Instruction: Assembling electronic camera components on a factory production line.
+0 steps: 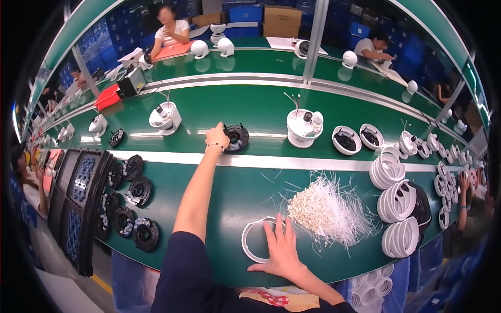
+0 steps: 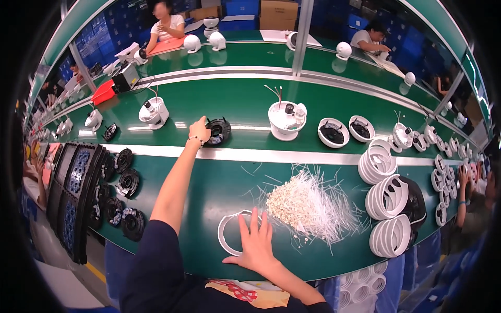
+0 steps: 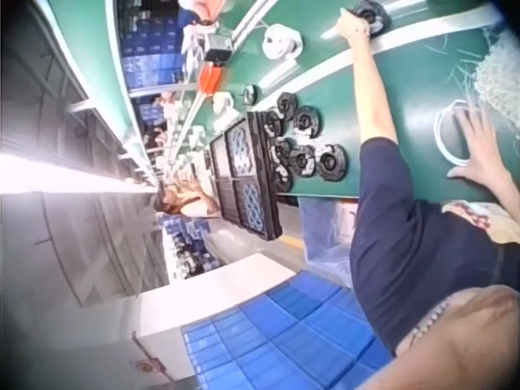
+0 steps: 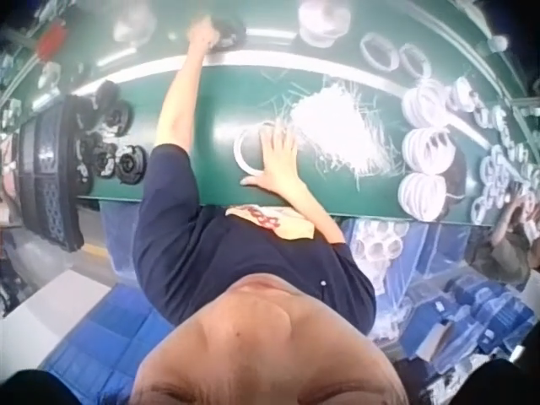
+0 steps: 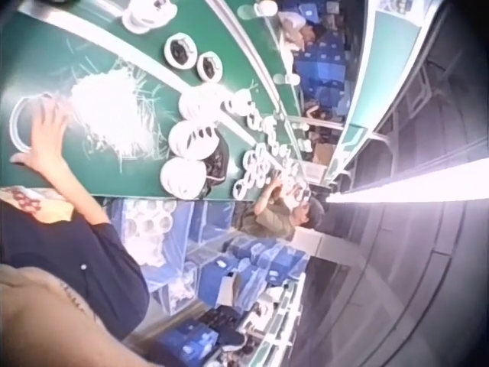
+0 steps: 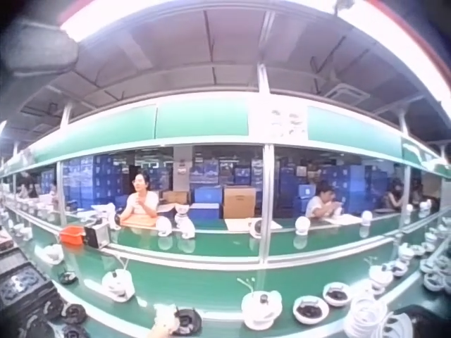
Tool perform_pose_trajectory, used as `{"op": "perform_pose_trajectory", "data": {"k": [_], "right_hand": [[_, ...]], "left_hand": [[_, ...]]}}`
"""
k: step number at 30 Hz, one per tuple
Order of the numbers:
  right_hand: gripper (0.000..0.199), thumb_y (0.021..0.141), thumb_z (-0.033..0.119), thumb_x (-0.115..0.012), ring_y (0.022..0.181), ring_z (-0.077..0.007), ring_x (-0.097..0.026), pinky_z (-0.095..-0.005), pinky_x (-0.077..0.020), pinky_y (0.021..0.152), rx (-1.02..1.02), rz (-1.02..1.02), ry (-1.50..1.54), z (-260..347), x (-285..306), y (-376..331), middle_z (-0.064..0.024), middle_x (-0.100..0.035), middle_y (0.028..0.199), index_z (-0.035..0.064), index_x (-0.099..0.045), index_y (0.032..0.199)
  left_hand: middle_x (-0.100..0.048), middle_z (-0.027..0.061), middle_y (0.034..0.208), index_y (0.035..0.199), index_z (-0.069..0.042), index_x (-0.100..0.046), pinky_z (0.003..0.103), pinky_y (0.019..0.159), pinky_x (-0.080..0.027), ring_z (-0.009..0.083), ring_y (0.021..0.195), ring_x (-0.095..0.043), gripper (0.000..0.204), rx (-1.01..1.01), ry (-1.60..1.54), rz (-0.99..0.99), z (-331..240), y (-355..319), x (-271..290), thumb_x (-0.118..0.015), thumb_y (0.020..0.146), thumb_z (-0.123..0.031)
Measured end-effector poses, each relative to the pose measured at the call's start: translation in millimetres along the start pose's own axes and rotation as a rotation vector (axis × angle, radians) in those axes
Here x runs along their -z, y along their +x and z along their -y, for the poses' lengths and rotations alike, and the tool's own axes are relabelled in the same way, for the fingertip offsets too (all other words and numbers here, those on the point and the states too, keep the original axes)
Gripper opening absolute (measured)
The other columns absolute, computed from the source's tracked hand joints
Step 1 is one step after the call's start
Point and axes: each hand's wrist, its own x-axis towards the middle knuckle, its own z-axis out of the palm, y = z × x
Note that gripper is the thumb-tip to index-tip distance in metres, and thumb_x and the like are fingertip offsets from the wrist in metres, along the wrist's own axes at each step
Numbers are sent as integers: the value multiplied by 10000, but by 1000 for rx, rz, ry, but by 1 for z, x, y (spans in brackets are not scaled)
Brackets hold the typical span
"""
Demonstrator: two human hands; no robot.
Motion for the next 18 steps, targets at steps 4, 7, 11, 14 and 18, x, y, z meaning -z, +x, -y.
{"op": "perform_pose_trajectory", "data": {"k": [4, 7, 11, 14, 18], "right_hand": [[1038, 468, 455, -765, 1165, -451, -214, -534, -229, 922, 22, 0, 54, 10, -1, 4, -276, -193, 1289, -23, -273, 1247], [1025, 477, 419, -769, 1154, -430, -247, -497, -237, 940, 3, -61, 115, -6, 4, 10, -265, -237, 1258, -26, -260, 1249], [1082, 476, 320, -802, 1174, -339, -298, -406, -239, 981, 34, -477, 444, -30, 23, 20, -214, -268, 1268, -27, -175, 1287], [1060, 536, 139, -770, 1214, -272, -264, -349, -238, 994, -66, -567, 1143, -42, 31, 48, -204, -231, 1299, -24, -65, 1310], [1122, 507, 231, -811, 1237, -290, -230, -364, -213, 1006, -51, -428, 828, -34, 24, 55, -215, -222, 1300, -23, -67, 1308]], "left_hand": [[-592, 174, 961, 1080, 0, -531, 307, 798, -445, 250, 915, -571, 508, -6, -500, -162, 47, 5, -15, -632, 591, -97], [-573, 87, 928, 979, 21, -549, 233, 717, -426, 114, 832, -527, 319, 40, -1054, 214, 11, -40, -1, -581, 662, 34], [-519, 67, 940, 995, 9, -446, 237, 767, -415, 121, 857, -498, 288, 29, -1328, 189, -16, -143, 16, -554, 731, 50], [-488, 75, 1033, 1049, 14, -383, 257, 859, -389, 129, 967, -478, 322, -49, -1549, 266, -24, -211, 17, -539, 768, 31], [-454, 92, 1122, 1147, -10, -307, 292, 903, -368, 157, 1047, -444, 485, -78, -1549, 395, -30, -252, 16, -591, 754, -31]]}}
